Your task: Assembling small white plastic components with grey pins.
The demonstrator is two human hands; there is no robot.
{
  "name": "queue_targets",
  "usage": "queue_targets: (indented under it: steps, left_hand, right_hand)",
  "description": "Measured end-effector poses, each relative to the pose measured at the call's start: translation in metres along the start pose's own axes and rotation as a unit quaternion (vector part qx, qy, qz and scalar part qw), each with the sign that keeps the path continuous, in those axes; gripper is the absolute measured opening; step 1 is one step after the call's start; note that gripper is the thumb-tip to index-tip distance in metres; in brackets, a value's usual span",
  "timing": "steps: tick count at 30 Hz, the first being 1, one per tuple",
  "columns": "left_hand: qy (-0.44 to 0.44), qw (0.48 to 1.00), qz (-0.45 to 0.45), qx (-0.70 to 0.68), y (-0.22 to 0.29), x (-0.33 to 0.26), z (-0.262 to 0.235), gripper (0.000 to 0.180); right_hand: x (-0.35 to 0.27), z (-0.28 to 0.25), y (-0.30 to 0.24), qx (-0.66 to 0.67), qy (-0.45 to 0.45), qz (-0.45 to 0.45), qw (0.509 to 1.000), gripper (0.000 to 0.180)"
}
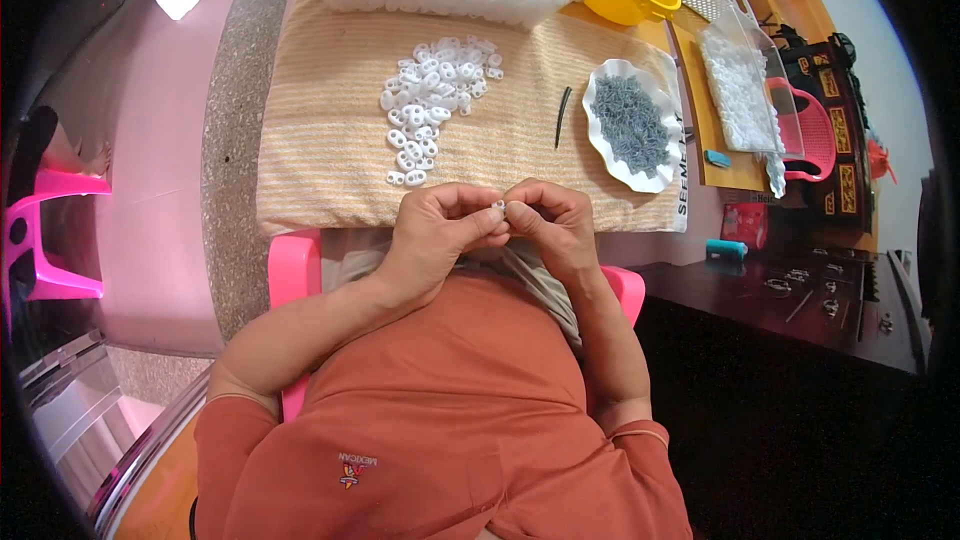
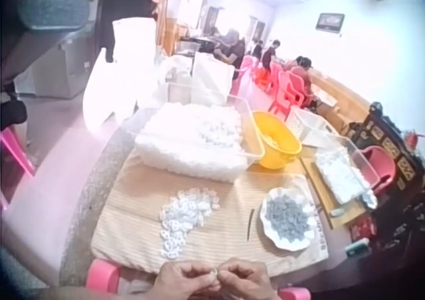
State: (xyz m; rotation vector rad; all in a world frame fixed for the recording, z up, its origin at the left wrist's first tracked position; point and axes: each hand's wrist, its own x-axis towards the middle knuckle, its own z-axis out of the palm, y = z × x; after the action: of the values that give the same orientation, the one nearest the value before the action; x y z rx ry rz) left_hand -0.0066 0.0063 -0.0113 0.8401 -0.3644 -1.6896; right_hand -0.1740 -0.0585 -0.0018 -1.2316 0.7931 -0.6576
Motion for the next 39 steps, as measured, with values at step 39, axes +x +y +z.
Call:
queue_targets:
  steps: [39]
  left_hand:
    - [0.015,0.999,0.037,-0.019,0.011,-0.005,0.006,0.017]
  right_hand:
    - [0.024,-0.010,-0.032,-0.067,0.037,0.007,0.997,0.013]
